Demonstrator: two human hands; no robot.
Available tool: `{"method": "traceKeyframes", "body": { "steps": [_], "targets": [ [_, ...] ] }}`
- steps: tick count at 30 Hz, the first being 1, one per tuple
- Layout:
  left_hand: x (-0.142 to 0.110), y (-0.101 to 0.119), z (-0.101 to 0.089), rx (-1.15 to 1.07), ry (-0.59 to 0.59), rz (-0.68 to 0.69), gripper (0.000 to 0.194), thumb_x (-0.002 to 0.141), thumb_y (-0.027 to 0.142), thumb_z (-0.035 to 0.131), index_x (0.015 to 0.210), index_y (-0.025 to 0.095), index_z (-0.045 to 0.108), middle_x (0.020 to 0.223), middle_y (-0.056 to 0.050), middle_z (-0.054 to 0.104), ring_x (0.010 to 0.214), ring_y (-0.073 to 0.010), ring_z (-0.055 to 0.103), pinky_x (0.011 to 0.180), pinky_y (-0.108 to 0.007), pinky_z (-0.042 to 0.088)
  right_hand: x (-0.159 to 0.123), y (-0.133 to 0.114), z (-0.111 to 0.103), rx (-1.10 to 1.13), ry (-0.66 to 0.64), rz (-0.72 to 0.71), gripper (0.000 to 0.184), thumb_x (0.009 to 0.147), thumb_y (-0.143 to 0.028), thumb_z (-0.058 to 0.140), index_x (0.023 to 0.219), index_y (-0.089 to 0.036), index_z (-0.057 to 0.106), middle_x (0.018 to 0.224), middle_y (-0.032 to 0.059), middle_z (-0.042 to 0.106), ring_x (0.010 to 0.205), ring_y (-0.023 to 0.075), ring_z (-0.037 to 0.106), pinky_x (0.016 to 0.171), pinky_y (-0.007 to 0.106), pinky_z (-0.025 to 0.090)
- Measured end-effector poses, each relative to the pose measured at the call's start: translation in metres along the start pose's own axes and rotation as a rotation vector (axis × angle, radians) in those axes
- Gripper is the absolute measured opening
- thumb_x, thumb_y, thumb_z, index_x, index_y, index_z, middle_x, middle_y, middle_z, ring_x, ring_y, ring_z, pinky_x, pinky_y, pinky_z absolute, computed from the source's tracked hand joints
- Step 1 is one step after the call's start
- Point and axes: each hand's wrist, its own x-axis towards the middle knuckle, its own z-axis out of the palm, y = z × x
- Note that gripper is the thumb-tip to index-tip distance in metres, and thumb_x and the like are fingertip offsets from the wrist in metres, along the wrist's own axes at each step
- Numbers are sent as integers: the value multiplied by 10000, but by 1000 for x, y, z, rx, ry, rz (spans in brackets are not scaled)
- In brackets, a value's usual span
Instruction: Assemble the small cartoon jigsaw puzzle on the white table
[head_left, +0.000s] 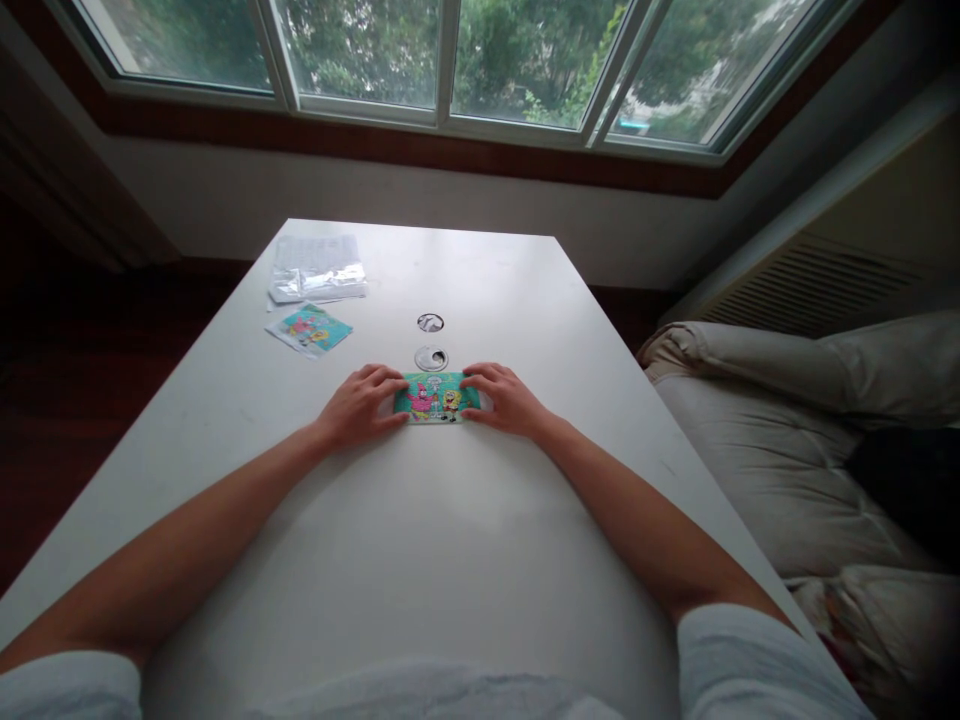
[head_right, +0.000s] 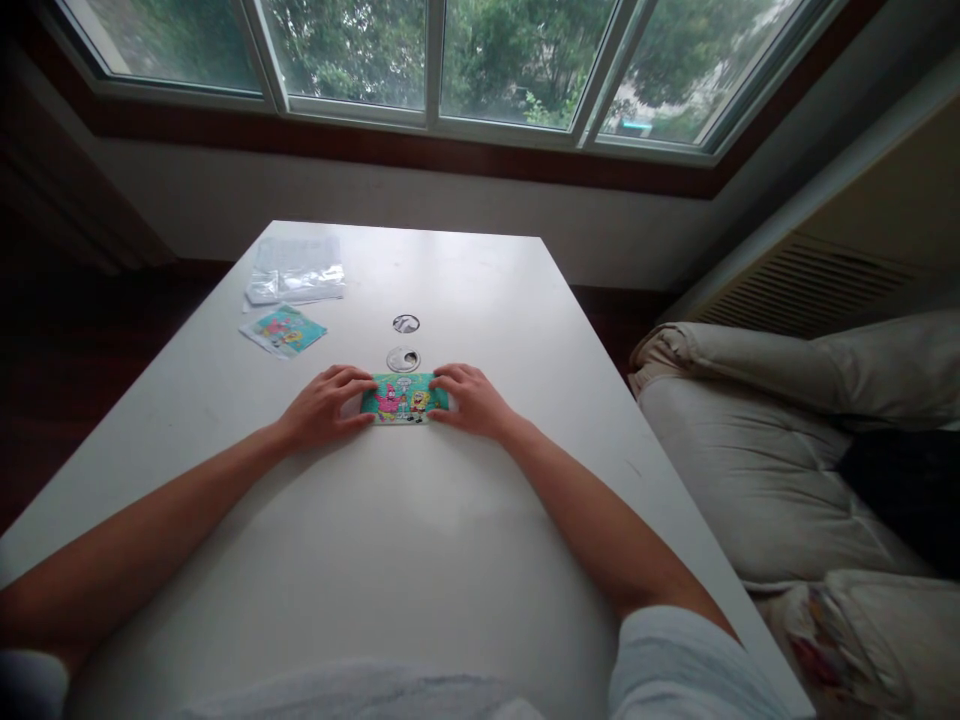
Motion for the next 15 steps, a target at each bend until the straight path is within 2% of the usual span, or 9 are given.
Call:
{"method": "traceKeyframes", "body": {
  "steps": [9,15],
  "targets": [
    [-1,0,-3,-1,7,0,502,897,537,673,1307,249,645,1321,-93,653,1289,-313,518,1111,-502,438,0,-6,0,-76,16,-15,447,885,-526,720,1231,-246,675,1345,117,636,1328,310,512,1158,514,328],
    [1,1,-4,10,1,3,496,892,563,668,1270,241,653,1299,-95,661,1246,-307,548,1089,-495,455,2,-25,3,-168,25,36,352,968,-461,629,1219,-216,659,1362,135,616,1344,315,489,1157,514,335]
  ]
}}
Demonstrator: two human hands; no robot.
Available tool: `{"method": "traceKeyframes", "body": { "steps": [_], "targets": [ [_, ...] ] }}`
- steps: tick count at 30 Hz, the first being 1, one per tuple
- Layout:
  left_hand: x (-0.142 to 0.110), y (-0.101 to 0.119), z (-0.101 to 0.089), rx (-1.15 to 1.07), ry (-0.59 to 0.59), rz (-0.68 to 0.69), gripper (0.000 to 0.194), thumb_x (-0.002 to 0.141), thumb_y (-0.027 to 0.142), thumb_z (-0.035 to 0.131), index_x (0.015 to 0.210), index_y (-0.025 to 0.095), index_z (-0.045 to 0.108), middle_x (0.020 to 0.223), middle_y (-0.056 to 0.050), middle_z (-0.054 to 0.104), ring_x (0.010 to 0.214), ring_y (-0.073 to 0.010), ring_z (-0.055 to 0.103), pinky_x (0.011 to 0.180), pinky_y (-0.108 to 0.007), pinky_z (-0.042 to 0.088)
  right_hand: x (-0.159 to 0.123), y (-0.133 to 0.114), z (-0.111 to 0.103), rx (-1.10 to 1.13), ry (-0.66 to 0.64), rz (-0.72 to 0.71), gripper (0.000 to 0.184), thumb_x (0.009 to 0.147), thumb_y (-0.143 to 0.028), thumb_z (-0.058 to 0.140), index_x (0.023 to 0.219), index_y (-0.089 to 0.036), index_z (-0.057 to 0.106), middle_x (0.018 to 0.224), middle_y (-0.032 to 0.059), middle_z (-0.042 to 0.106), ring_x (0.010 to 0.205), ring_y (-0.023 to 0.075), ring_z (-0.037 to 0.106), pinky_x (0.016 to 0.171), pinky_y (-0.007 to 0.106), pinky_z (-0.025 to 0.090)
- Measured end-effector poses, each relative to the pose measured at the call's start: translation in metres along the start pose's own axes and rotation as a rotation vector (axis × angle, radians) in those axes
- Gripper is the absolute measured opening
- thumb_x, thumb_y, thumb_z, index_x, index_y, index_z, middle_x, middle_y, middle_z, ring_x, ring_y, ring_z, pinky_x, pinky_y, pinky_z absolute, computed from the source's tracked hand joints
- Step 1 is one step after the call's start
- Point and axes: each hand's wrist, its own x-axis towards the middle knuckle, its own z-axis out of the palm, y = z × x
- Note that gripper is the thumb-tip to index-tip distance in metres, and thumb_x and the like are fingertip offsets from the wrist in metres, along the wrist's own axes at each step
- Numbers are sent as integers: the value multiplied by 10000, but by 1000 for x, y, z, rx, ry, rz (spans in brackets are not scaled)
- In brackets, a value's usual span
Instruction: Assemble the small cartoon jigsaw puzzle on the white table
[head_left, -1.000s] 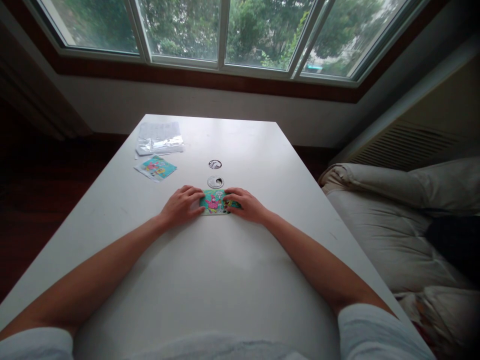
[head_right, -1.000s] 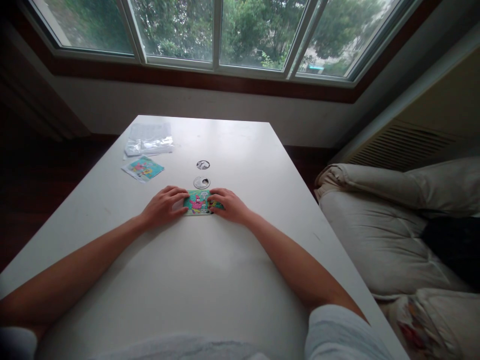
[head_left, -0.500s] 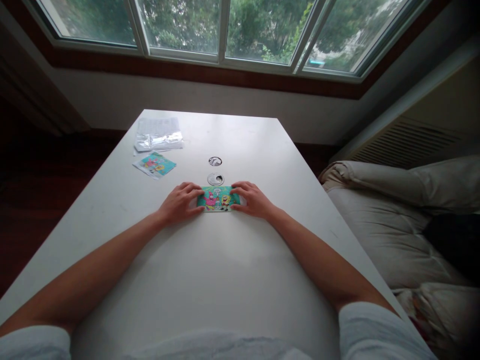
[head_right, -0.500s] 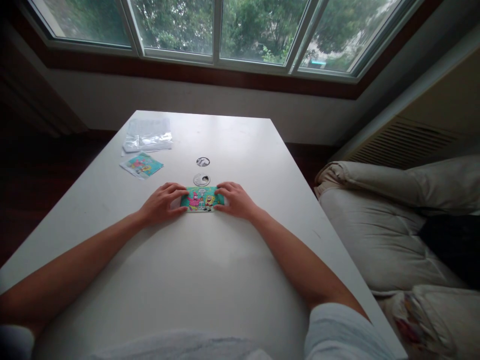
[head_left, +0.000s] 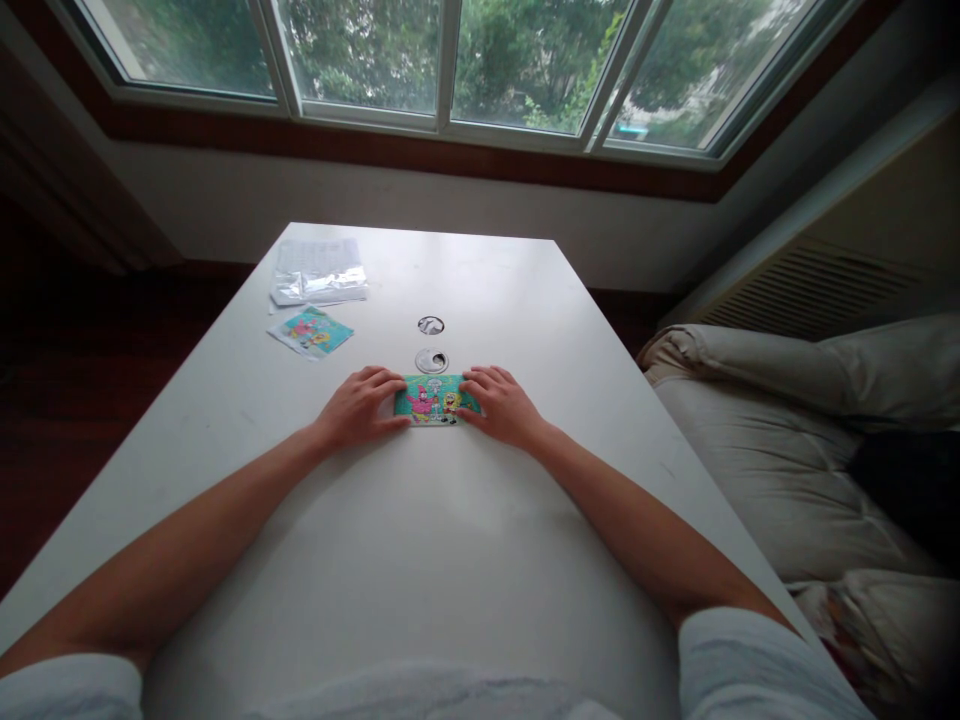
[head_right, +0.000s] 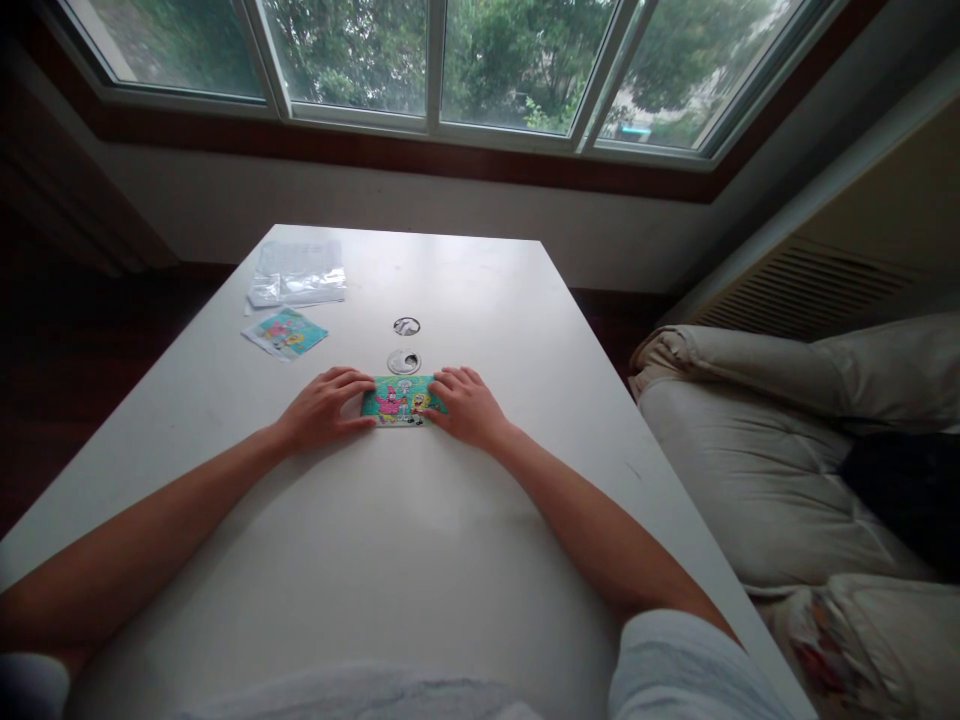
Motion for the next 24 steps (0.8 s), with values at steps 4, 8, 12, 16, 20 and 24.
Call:
{"method": "traceKeyframes", "body": {
  "steps": [4,8,12,16,20,24],
  "targets": [
    [-1,1,1,11,9,-13,546,894,563,660,1317,219,627,1319,-111,650,1262,-319,532,1103,-506,448,1,-21,2,-73,12,68,308,994,-417,591,1208,-205,655,1386,162,582,1352,345,462,1153,546,338],
    [-2,2,2,9,18,-10,564,896,535,656,1358,214,612,1382,-118,620,1316,-331,497,1137,-521,425,0,-28,2,-38,-18,109,323,1007,-404,567,1271,-229,630,1396,155,562,1292,330,505,1072,498,433],
    [-1,1,3,13,2,-18,567,893,541,656,1359,221,623,1384,-117,630,1316,-335,506,1123,-528,433,-1,-24,2,-26,-22,96,395,976,-484,611,1289,-243,615,1406,141,558,1282,324,513,1064,492,437],
    [-1,0,3,32,-7,-22,580,903,562,641,1367,215,617,1391,-120,632,1328,-340,504,1125,-529,425,-1,-24,1,-26,-14,110,479,922,-558,660,1281,-242,619,1392,151,566,1254,338,517,1047,504,431],
    [-1,2,4,57,-5,-19,557,920,542,627,1372,218,604,1406,-114,618,1328,-329,508,1125,-511,426,1,-26,3,-13,-12,135,497,919,-563,658,1284,-229,621,1374,160,570,1245,341,517,1060,509,418],
    [0,7,8,39,18,-2,502,930,478,627,1372,241,601,1408,-105,610,1315,-311,531,1106,-496,449,1,-27,9,18,9,97,473,953,-511,626,1326,-221,597,1424,159,532,1305,333,483,1094,508,410]
  ]
}}
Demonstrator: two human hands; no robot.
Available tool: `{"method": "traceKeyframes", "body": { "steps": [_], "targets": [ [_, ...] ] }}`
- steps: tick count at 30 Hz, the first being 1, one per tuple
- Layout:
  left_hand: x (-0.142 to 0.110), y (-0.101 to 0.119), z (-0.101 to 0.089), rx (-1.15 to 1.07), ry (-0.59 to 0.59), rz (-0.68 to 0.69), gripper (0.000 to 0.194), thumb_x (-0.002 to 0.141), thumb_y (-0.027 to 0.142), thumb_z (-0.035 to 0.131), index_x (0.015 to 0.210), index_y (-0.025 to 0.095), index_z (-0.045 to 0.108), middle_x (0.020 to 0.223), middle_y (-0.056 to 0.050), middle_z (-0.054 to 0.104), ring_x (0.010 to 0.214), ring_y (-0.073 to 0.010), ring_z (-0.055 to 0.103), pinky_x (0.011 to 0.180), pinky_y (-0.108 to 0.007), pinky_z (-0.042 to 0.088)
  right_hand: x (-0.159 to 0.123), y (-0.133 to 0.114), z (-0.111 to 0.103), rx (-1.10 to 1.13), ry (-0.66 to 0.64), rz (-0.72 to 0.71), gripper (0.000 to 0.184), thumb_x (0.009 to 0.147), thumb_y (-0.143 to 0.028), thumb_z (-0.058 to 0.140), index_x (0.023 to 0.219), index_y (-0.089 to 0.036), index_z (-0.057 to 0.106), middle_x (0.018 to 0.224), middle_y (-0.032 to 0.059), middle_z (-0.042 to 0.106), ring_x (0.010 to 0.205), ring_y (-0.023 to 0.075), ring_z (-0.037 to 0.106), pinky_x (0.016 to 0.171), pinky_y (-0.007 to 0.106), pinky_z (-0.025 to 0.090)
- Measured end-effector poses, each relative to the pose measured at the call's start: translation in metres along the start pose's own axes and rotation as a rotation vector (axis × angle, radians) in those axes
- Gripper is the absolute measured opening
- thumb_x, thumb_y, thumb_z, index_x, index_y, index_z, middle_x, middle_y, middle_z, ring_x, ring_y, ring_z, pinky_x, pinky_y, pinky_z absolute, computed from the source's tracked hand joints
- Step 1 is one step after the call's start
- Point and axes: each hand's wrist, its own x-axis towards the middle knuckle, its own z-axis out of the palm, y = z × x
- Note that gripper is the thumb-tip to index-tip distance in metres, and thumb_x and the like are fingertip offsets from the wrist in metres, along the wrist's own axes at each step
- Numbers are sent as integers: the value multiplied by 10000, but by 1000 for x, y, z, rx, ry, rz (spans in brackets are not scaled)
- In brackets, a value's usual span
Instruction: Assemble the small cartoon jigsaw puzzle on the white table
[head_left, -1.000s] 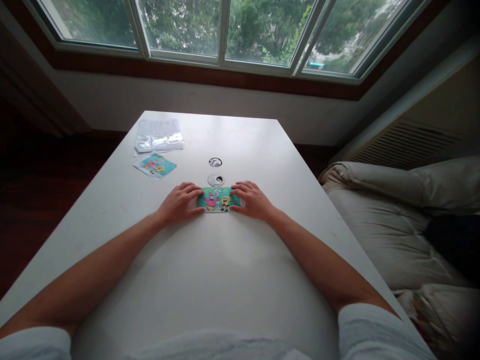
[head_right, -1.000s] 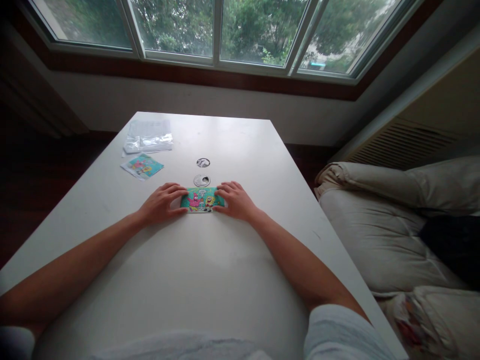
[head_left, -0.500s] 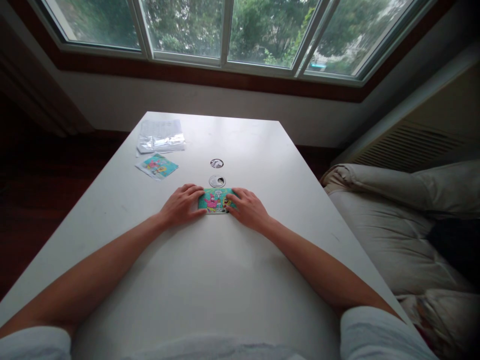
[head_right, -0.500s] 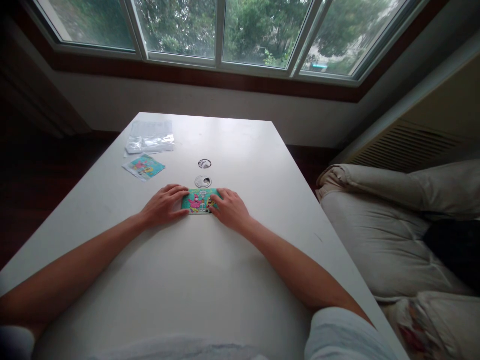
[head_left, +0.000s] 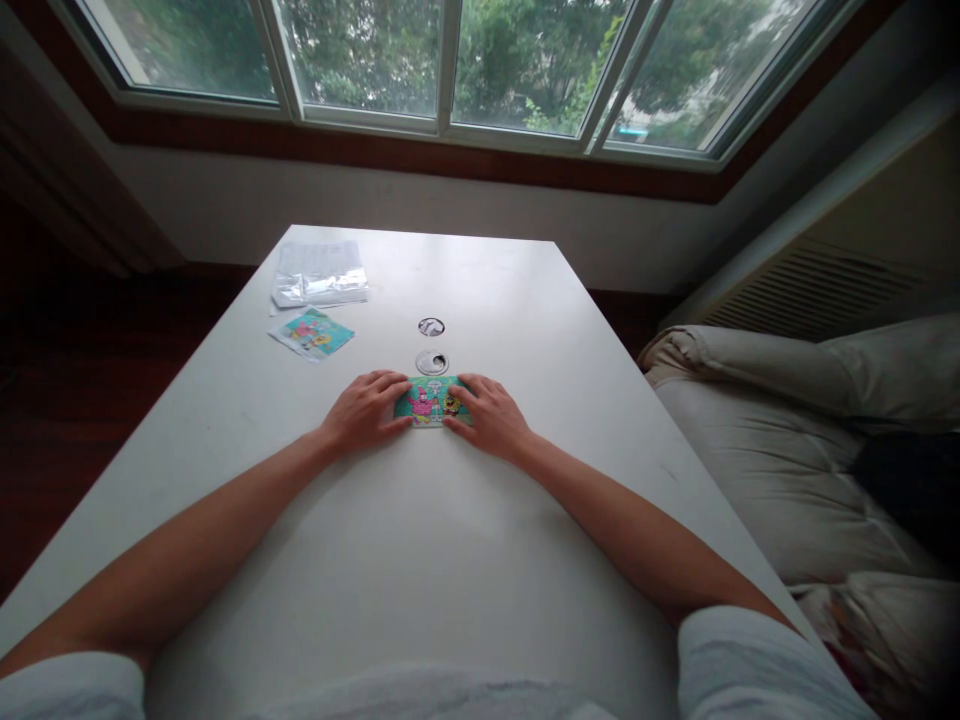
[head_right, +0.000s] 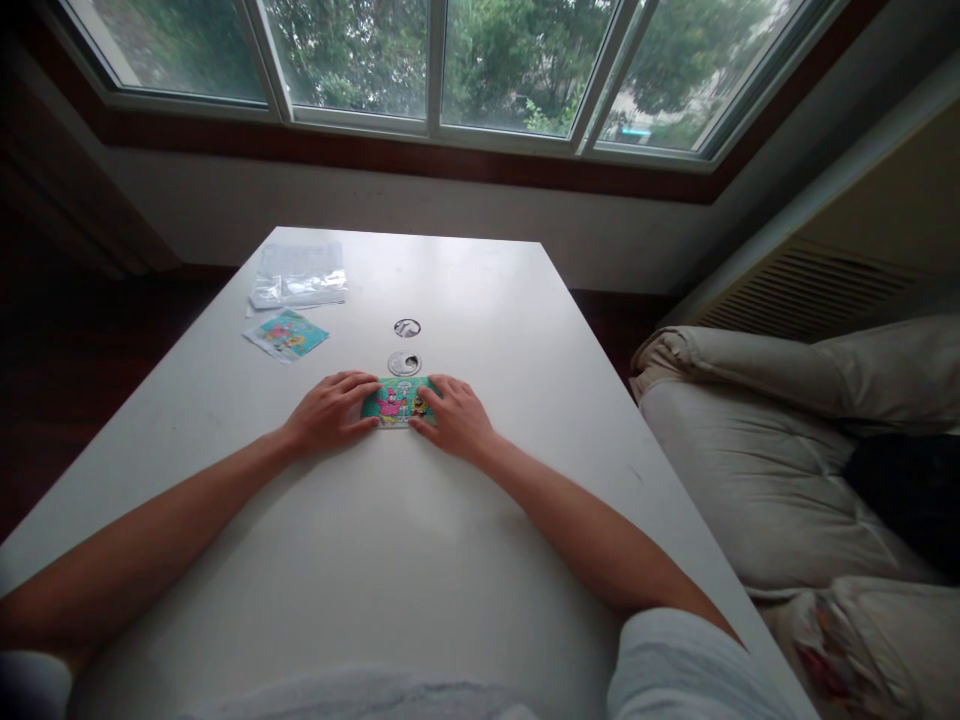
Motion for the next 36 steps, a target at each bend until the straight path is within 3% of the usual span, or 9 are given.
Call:
{"method": "traceKeyframes", "body": {
  "steps": [5,11,14,20,24,31,36],
  "targets": [
    [2,8,5,-56,-37,73,396,990,412,556,1349,255,619,1405,-80,622,1305,-264,560,1124,-458,458,1,1,6,28,0,-54,449,970,-490,611,1338,-232,600,1423,138,539,1318,301,487,1112,479,421],
    [2,10,5,-89,-33,57,415,995,406,550,1376,252,610,1427,-79,611,1325,-256,556,1143,-444,463,2,-1,6,8,-21,-38,487,973,-522,599,1355,-221,610,1432,141,548,1331,299,488,1116,477,425],
    [1,8,7,-65,-53,57,445,1013,412,518,1421,247,581,1482,-80,572,1390,-259,507,1185,-448,417,1,-1,8,-22,-49,-40,531,1014,-533,518,1443,-223,558,1534,135,475,1430,294,420,1184,480,365],
    [-5,9,13,40,-216,70,704,1035,589,407,1634,250,263,1693,-93,240,1572,-296,217,1281,-514,191,-2,0,11,-60,-189,-105,717,1041,-608,386,1629,-207,297,1693,124,196,1582,289,160,1286,502,184],
    [-7,15,14,71,-269,29,783,1024,660,347,1657,237,162,1711,-101,133,1592,-298,119,1289,-524,107,-2,1,11,-46,-223,-113,792,1023,-669,366,1649,-203,228,1699,128,135,1592,280,91,1293,507,148],
    [-7,16,15,57,-264,8,759,1035,634,342,1656,233,167,1713,-96,125,1595,-292,104,1291,-516,100,-2,0,12,-35,-217,-134,806,1024,-669,360,1653,-187,210,1693,142,151,1591,282,98,1294,514,137],
    [-6,0,7,15,-272,19,735,1040,569,391,1655,232,173,1714,-78,151,1591,-275,146,1294,-489,133,0,3,10,-23,-178,-126,701,1049,-595,381,1631,-215,294,1681,126,224,1578,278,184,1279,520,201]
  ]
}}
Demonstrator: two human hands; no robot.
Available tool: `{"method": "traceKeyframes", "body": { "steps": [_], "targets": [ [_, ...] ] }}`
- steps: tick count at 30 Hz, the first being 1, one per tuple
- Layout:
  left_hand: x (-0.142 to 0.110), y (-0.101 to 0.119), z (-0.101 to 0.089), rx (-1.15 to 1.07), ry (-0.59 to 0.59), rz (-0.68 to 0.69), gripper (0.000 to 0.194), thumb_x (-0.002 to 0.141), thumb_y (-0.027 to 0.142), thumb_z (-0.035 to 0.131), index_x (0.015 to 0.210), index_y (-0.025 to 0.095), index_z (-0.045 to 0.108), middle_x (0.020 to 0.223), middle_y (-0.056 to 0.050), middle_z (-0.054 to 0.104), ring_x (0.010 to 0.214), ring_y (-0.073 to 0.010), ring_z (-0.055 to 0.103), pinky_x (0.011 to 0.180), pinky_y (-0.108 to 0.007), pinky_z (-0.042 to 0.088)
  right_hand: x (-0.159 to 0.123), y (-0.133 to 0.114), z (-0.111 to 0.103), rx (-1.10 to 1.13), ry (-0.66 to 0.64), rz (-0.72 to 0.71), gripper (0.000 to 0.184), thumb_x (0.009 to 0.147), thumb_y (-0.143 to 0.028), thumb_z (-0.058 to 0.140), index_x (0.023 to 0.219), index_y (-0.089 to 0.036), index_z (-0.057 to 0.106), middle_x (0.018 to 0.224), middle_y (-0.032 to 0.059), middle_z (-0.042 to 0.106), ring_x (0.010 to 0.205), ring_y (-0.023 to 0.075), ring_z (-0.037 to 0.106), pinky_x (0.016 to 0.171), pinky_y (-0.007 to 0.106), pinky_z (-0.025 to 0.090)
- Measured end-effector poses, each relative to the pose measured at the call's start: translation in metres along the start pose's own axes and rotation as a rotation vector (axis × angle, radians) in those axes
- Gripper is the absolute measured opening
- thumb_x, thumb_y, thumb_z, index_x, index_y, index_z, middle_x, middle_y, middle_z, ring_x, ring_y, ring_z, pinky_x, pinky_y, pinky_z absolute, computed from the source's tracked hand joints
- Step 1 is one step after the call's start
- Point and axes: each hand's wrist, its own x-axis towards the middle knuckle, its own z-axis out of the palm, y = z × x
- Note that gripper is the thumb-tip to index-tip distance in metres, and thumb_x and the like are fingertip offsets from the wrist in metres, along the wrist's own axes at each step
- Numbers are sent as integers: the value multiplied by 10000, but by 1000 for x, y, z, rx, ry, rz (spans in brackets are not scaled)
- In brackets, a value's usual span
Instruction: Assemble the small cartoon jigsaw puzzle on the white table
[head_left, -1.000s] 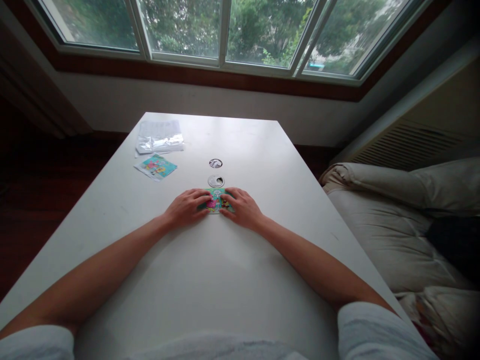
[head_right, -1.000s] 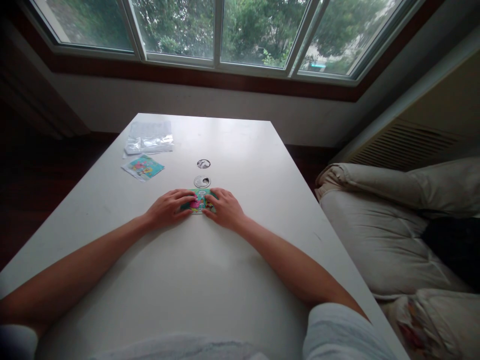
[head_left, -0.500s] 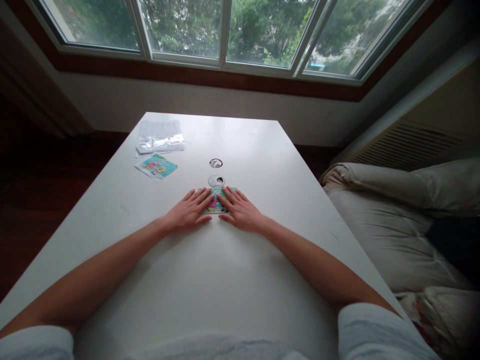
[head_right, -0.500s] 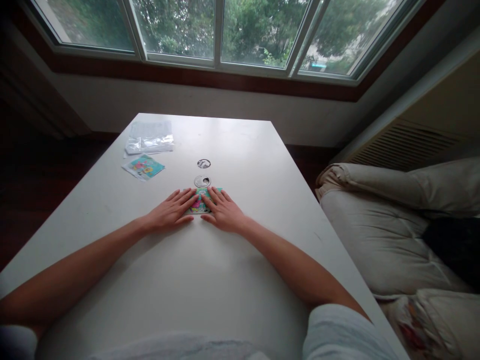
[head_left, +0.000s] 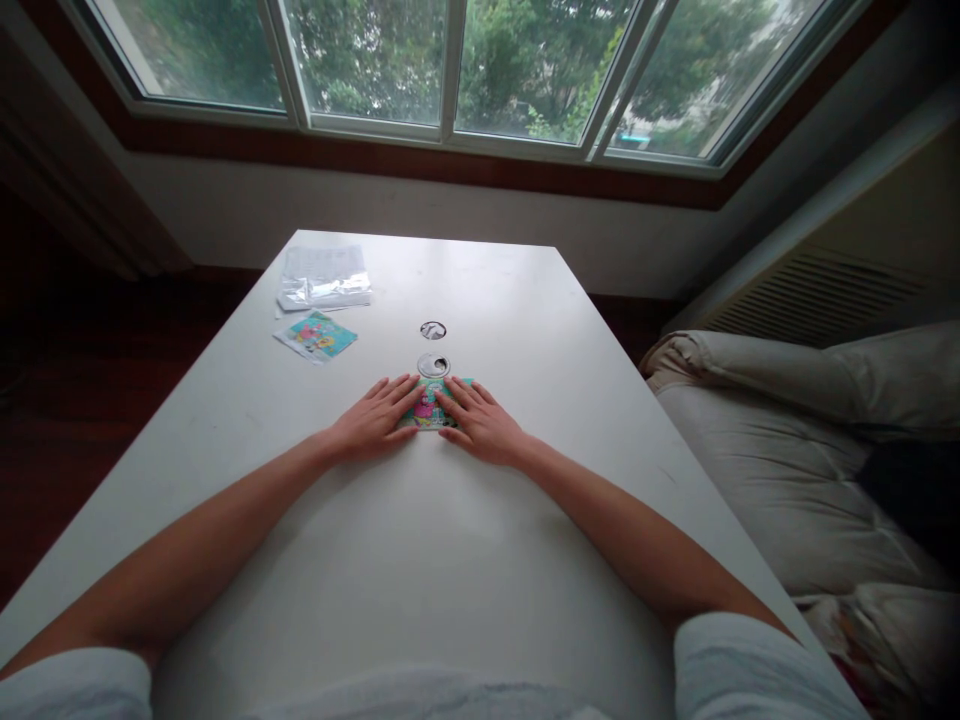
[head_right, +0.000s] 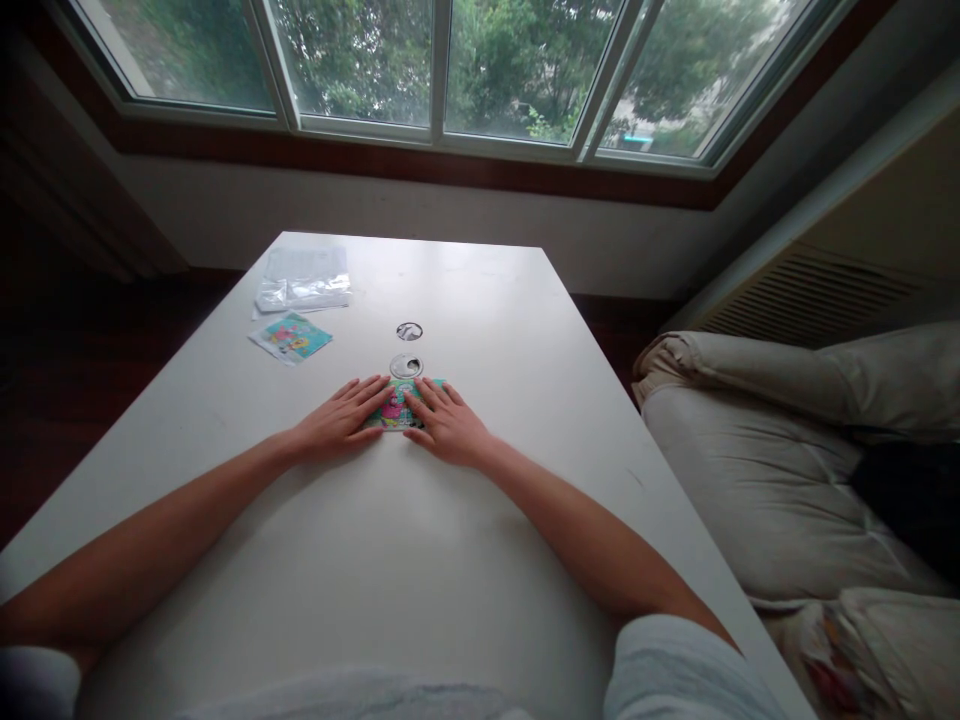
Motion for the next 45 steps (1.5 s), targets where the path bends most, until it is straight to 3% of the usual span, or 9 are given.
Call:
{"method": "traceKeyframes", "body": {
  "steps": [5,15,19,24,30,37,45],
  "targets": [
    [-3,-17,-9,-46,-13,27,761,1019,574,441,1650,223,200,1698,-88,230,1570,-273,227,1286,-483,178,2,9,-3,12,50,87,626,1051,-570,393,1563,-214,443,1635,109,358,1535,274,308,1254,487,290],
    [1,-18,-2,-54,9,0,656,1044,579,371,1615,260,317,1686,-67,273,1561,-275,253,1280,-506,192,1,11,0,4,-21,90,636,1066,-555,343,1619,-241,330,1685,83,237,1577,260,188,1289,499,201],
    [1,-19,-1,-70,22,-6,619,1047,536,385,1603,265,346,1675,-63,305,1550,-274,281,1275,-508,214,1,14,-1,50,39,88,582,1049,-535,427,1562,-260,445,1639,85,357,1541,271,295,1271,507,249],
    [0,-19,-5,-84,106,-2,584,1041,487,425,1561,222,422,1629,-80,398,1520,-273,330,1258,-481,283,0,27,-5,131,167,81,425,1001,-437,568,1381,-259,637,1486,91,561,1420,275,475,1187,496,388],
    [-2,-24,-12,-134,198,7,493,1006,430,504,1459,242,550,1496,-76,556,1391,-263,483,1202,-458,392,-4,42,-16,189,215,47,325,987,-395,584,1255,-255,704,1299,97,669,1188,253,613,1047,443,497],
    [-1,-23,-12,-137,213,14,425,950,397,589,1347,256,644,1425,-68,611,1329,-271,527,1162,-468,433,-4,41,-17,124,159,-2,362,943,-447,661,1232,-231,690,1304,114,643,1182,277,581,1025,452,470],
    [-1,-15,-12,-90,213,16,410,969,370,545,1351,247,627,1435,-77,591,1338,-267,521,1163,-466,420,-2,29,-12,102,164,7,299,1000,-349,572,1253,-222,667,1344,109,630,1251,266,549,1057,446,441]
  ]
}}
